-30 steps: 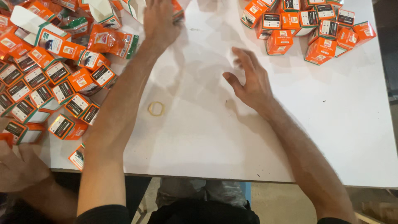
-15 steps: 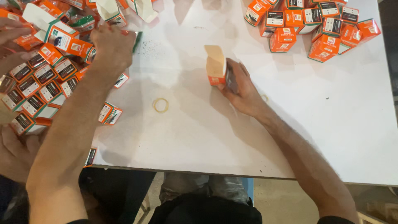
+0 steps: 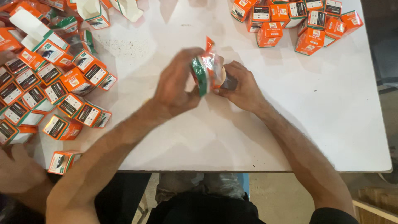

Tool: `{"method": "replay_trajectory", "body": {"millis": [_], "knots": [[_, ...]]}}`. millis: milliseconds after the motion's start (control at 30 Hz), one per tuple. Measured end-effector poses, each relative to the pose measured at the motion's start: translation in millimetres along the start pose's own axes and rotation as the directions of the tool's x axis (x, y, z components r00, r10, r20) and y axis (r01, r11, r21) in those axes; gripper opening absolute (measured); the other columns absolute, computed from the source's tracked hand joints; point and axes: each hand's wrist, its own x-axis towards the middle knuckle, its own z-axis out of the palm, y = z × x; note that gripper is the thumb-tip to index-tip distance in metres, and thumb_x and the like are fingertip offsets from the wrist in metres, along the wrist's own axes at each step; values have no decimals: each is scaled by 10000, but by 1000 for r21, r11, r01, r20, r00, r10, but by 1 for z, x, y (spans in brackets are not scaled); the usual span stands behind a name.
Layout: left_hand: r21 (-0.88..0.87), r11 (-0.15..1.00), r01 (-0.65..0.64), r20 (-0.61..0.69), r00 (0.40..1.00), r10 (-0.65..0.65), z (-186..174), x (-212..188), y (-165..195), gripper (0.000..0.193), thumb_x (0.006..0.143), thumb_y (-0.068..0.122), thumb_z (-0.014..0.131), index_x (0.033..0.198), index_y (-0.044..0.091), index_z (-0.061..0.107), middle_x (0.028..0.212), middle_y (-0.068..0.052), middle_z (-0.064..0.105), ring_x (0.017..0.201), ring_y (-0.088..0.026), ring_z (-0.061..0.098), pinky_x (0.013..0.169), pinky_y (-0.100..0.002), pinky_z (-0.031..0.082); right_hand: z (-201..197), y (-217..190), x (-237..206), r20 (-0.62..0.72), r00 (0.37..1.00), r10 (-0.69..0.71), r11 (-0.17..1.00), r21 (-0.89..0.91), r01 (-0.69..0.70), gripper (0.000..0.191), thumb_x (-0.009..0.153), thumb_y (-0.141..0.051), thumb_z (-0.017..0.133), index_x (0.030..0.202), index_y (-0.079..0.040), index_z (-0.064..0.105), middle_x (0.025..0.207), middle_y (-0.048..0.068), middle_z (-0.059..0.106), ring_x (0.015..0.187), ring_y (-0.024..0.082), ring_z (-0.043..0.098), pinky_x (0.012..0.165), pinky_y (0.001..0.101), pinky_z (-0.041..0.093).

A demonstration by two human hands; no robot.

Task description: The person folds small orange cardboard boxes and places a wrapped product into each one, closing the flaps. They repeatedly take a flat box, open and shape it, insert the packaged item, and set the finished box on the table with the growing pile of packed boxes.

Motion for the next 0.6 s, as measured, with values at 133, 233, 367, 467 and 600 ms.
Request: {"method": "replay_trajectory", "body": {"millis": [133, 233, 367, 467, 600], "knots": [[193, 974, -122, 91, 990, 106, 23, -2, 1, 446, 808, -15, 763, 1168, 7, 501, 1174, -198, 612, 1302, -430, 579, 1113, -548, 471, 0, 0, -3, 1, 999, -38, 998, -52, 38, 426, 743, -73, 885, 1114, -35, 677, 1066, 111, 659, 1070, 296, 607, 932, 404, 502], [239, 965, -107, 137, 988, 76, 27, -9, -13, 518, 814, 12, 756, 1276, -16, 523, 1177, -218, 609, 1426, -447, 481, 1242, -604, 348, 0, 0, -4, -8, 998, -64, 996, -69, 63, 487, 692, -53, 881, 1128, -28, 666, 1044, 116, 651, 1041, 316, 587, 915, 419, 489], [302, 946, -115, 232, 972, 44, 35, -24, -17, 473, 945, 204, 820, 1337, 13, 639, 1192, -224, 578, 1469, -453, 373, 1223, -684, 301, 2, 4, -4, -7, 996, -87, 992, -95, 86, 487, 701, -36, 864, 1137, -22, 648, 1079, 123, 647, 1060, 345, 568, 957, 450, 473], [332, 943, -6, 105, 994, -31, 47, -26, -14, 269, 924, 171, 770, 1158, 52, 709, 1405, -276, 474, 1508, -488, 217, 1215, -745, 221, 5, 6, -5, -19, 997, -77, 993, -96, 74, 492, 715, -55, 876, 1148, -21, 645, 1084, 128, 635, 1066, 356, 559, 968, 457, 459], [320, 927, 194, 46, 974, -220, 61, -16, -8, 64, 953, 117, 744, 1004, 79, 748, 1575, -339, 302, 1508, -534, 119, 1171, -742, 162, 7, 7, -7, -44, 995, -94, 991, -103, 89, 490, 725, -65, 878, 1146, -13, 633, 1093, 137, 626, 1073, 363, 550, 1026, 467, 433]]}}
